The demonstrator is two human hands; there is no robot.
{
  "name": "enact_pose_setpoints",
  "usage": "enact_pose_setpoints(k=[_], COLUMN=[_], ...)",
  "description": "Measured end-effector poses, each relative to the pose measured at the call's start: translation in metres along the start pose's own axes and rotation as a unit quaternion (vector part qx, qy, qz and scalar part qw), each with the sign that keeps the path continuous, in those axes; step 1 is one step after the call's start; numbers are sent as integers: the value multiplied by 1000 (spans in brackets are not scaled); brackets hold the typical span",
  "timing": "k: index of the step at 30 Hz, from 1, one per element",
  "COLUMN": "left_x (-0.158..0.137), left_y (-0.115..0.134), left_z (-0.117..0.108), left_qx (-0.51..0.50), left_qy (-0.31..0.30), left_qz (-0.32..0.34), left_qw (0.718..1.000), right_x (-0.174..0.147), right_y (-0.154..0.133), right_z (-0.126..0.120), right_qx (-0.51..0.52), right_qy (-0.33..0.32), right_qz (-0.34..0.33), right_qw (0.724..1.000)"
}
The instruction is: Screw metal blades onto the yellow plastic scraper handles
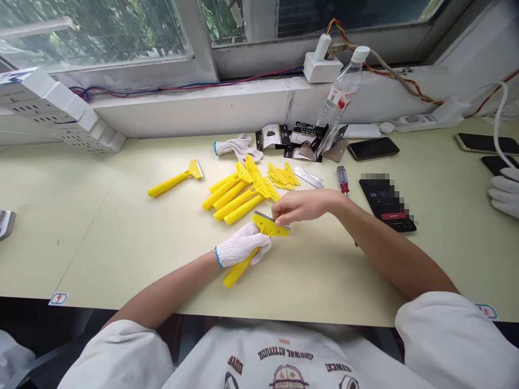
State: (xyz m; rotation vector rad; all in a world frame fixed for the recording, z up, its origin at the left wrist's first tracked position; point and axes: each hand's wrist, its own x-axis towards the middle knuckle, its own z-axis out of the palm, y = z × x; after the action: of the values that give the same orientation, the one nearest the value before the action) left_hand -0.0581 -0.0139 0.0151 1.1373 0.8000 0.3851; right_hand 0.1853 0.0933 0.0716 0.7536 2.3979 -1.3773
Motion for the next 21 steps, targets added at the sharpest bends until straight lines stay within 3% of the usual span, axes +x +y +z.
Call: enact_pose_setpoints(k=[5,16,21], left_x=[-1,0,-1], left_y=[7,3,6], left_z=[3,-2,-2], left_qx=[1,-31,-31], left_qy=[9,-16,-43], left_qz=[-14,-10,9], left_qw=[1000,999,999], right_x=[7,-4,-5], right_y=[-2,-26,-23], right_z=[6,18,10], right_qx=[-42,-203,-119], right_qy=[-1,102,74], right_qz=[-14,14,-30], right_qw=[999,974,990])
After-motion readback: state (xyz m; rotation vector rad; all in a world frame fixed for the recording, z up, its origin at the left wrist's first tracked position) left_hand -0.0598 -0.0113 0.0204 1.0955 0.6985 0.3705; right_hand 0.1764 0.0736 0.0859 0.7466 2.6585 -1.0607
